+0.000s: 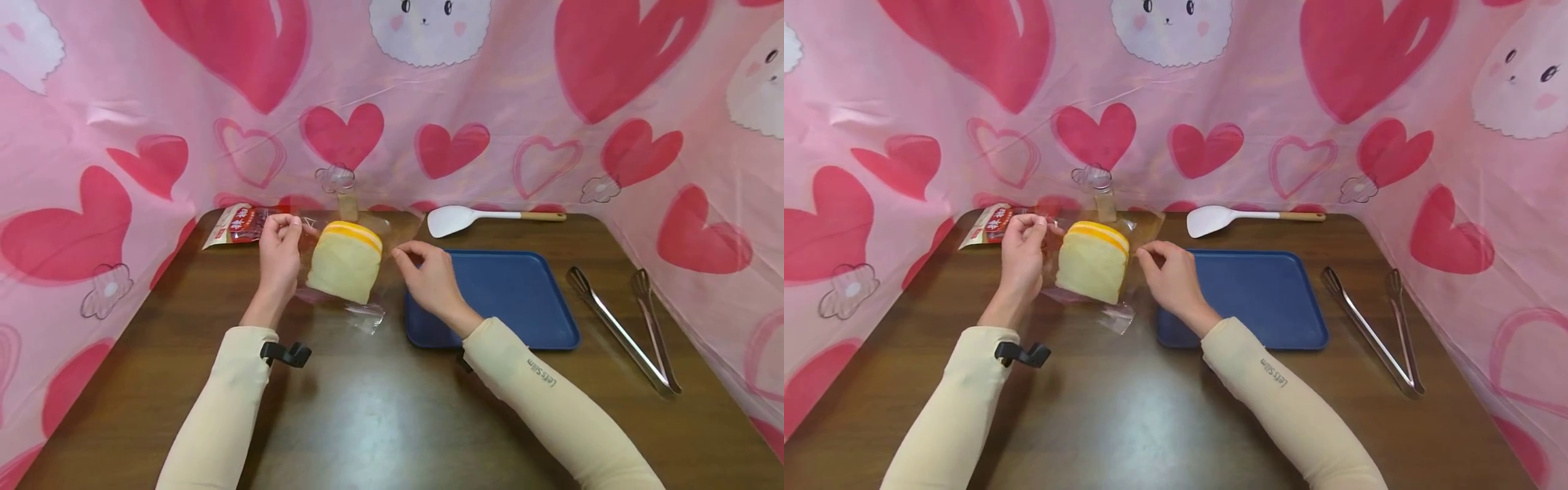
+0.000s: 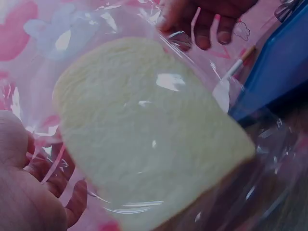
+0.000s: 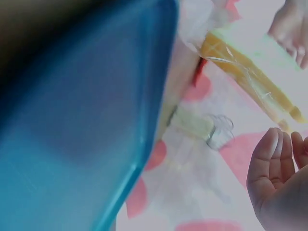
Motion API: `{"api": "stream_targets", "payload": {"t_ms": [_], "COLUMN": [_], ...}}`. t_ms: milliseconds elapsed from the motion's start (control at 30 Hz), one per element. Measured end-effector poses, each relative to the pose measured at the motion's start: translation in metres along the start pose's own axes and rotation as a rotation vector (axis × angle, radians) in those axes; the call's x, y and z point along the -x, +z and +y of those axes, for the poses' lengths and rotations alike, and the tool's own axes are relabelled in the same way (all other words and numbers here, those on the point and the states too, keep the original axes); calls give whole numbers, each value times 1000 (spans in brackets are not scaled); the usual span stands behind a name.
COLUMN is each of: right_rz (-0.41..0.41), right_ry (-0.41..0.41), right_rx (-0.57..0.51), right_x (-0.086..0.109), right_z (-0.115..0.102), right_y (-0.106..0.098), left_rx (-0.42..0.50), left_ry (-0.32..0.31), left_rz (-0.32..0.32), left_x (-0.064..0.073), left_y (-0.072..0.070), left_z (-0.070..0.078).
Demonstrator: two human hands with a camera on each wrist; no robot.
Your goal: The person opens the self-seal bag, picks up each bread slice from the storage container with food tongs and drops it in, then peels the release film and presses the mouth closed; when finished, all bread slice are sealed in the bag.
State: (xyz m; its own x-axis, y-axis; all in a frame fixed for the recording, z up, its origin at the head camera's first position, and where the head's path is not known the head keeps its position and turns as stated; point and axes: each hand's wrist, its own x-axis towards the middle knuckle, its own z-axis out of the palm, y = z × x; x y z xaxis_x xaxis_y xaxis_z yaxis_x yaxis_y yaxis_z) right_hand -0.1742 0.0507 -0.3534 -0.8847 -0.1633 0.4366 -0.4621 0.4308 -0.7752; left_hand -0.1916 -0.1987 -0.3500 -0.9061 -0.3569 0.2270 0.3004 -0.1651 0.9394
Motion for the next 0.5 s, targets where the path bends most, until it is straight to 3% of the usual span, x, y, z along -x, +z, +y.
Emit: {"api": "stream_targets", "payload": {"t_ms": [300, 500], "right_rz": [49, 52], "right_ry": [-22, -42], "right_rx": [-42, -81], "right_x": [-19, -26], "right_z": [-9, -14], "right_y": [-22, -28], "left_rx": [-7, 50], "left_ry": [23, 67], "left_rz": [4, 13], "left_x": [9, 14], "left_y": [-2, -2], "left_z": [14, 20]}}
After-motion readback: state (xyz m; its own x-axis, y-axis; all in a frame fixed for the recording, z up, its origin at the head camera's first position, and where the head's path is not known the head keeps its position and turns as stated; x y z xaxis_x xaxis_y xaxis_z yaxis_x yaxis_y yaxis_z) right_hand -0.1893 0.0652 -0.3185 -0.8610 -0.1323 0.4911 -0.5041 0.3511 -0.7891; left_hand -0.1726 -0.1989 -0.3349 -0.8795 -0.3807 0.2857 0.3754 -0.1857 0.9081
